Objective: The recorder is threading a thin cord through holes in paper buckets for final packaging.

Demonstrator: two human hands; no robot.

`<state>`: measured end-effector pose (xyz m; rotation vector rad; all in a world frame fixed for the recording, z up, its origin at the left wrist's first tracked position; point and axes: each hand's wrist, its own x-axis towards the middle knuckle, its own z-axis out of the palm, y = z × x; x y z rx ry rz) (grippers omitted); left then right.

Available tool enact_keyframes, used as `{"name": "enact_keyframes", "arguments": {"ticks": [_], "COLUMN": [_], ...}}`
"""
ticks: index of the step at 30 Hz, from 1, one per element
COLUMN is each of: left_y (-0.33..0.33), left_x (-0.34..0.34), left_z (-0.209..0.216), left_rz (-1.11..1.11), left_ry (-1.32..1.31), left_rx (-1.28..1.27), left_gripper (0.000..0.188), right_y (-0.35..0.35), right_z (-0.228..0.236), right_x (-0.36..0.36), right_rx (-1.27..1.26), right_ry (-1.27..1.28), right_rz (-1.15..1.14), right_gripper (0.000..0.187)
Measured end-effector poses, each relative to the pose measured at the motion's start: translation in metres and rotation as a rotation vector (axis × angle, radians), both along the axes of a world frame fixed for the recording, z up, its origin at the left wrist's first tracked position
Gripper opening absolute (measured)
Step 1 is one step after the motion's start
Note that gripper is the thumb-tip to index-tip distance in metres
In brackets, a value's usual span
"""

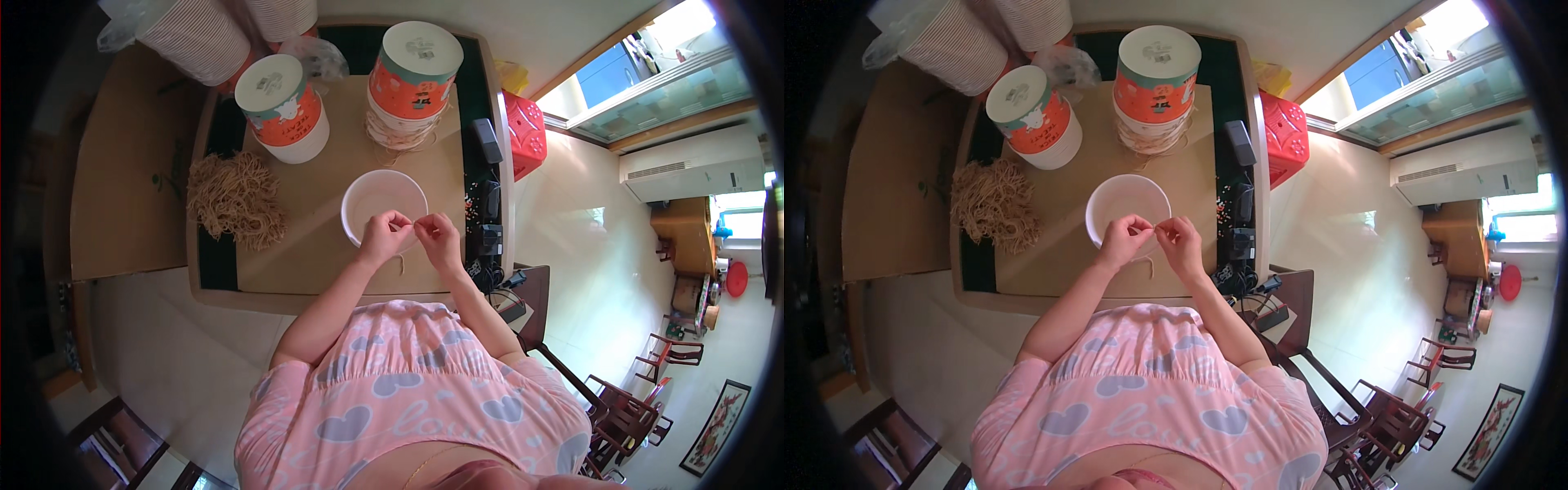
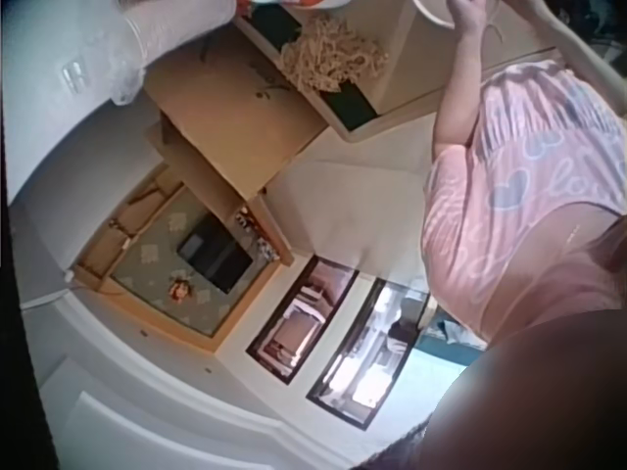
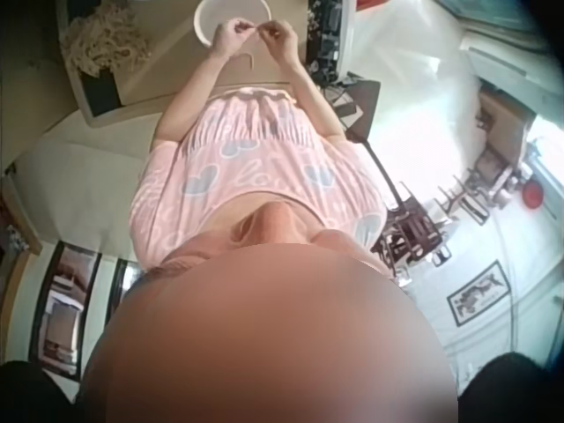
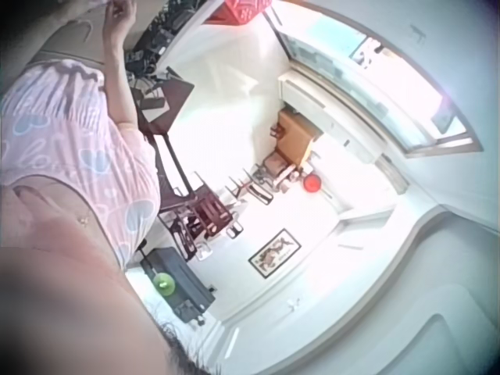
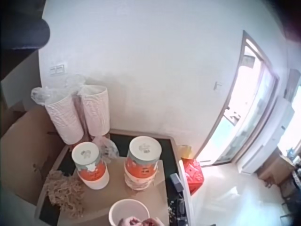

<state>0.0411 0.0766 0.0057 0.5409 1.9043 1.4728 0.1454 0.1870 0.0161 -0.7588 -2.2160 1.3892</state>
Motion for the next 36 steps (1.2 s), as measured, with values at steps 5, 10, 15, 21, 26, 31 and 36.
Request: {"name": "enact_keyframes", "arguments": {"ticks": [5, 10, 15, 21, 26, 31, 36], "left_y": [0.0, 0.0, -0.001, -0.013, -0.022, -0.028, -0.038], "left_x": [0.001, 0.002, 0.003, -0.002, -0.003, -0.004, -0.006], "left_z": [-0.004, 0.006, 0.018, 0.012, 0.016, 0.019, 0.024], "left_rz": [0.0, 0.028, -0.029, -0.025, -0.12, -0.121, -0.093], "left_ry": [-0.096, -0.064, 0.188, 0.19, 0.24, 0.219, 0.171], "left_rx": [0.093, 0.127, 0.024, -0.024, -0.157, -0.183, -0.16], "left_gripper": [0.008, 0.008, 0.009, 0.008, 0.009, 0.01, 0.009], "right_y": [0.0, 0.0, -0.001, -0.006, -0.004, -0.006, -0.012], "right_z": [-0.002, -0.002, 0.001, 0.029, 0.028, 0.03, 0.021], "right_x": [-0.001, -0.001, -0.001, 0.004, 0.002, -0.004, -0.007], "right_rx": [0.015, -0.017, 0.004, 0.191, 0.247, 0.256, 0.308], "right_ry": [0.02, 0.033, 0.034, -0.16, -0.233, -0.343, -0.314], "right_rz": [-0.008, -0.007, 0.009, 0.15, 0.288, 0.367, 0.383], "right_gripper": [0.005, 0.005, 0.005, 0.023, 0.028, 0.02, 0.01]}}
